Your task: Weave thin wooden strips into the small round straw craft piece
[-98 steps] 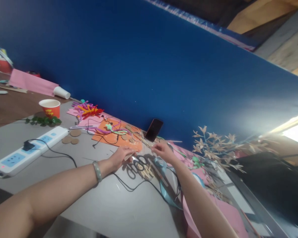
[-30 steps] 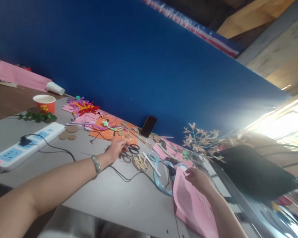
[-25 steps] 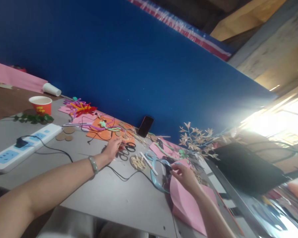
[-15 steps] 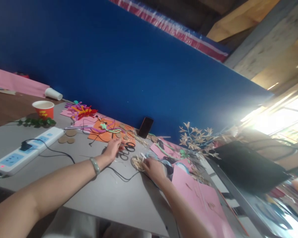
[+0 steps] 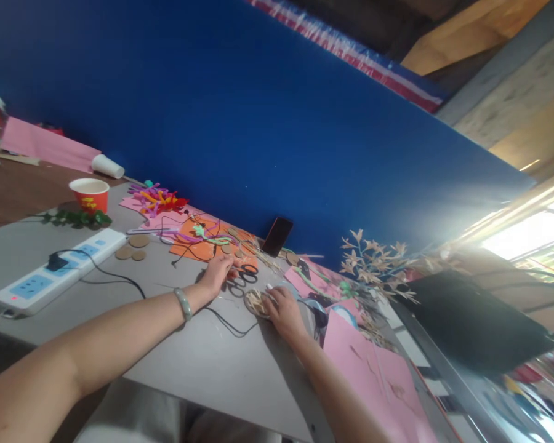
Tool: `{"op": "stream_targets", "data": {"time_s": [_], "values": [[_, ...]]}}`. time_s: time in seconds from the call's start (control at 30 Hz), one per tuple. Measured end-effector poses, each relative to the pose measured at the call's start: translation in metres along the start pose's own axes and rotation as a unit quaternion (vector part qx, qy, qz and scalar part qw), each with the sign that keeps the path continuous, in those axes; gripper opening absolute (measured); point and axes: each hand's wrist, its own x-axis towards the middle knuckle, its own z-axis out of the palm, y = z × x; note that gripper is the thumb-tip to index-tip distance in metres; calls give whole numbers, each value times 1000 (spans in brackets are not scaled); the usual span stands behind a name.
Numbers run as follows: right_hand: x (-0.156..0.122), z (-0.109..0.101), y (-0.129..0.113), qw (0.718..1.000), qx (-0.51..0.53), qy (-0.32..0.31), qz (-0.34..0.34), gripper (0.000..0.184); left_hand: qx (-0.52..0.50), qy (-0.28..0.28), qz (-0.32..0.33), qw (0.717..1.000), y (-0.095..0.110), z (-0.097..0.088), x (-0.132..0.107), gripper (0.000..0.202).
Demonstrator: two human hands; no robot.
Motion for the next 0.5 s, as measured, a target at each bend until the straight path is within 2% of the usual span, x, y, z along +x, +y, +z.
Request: {"op": "stream_targets", "data": {"time_s": [0.2,0.3,0.5], "values": [[8,11,-10,999,9,-36,-37,53,-4,-5,6,1000,1,0,-1,15],[2,11,-12,997,16,-49,-50,52,-3,-11,10,1000,0,0,-1,15],[-11,6,-13,997,34,-36,-52,47,-1,-3,2,1000,-1,0,1,15]]}}
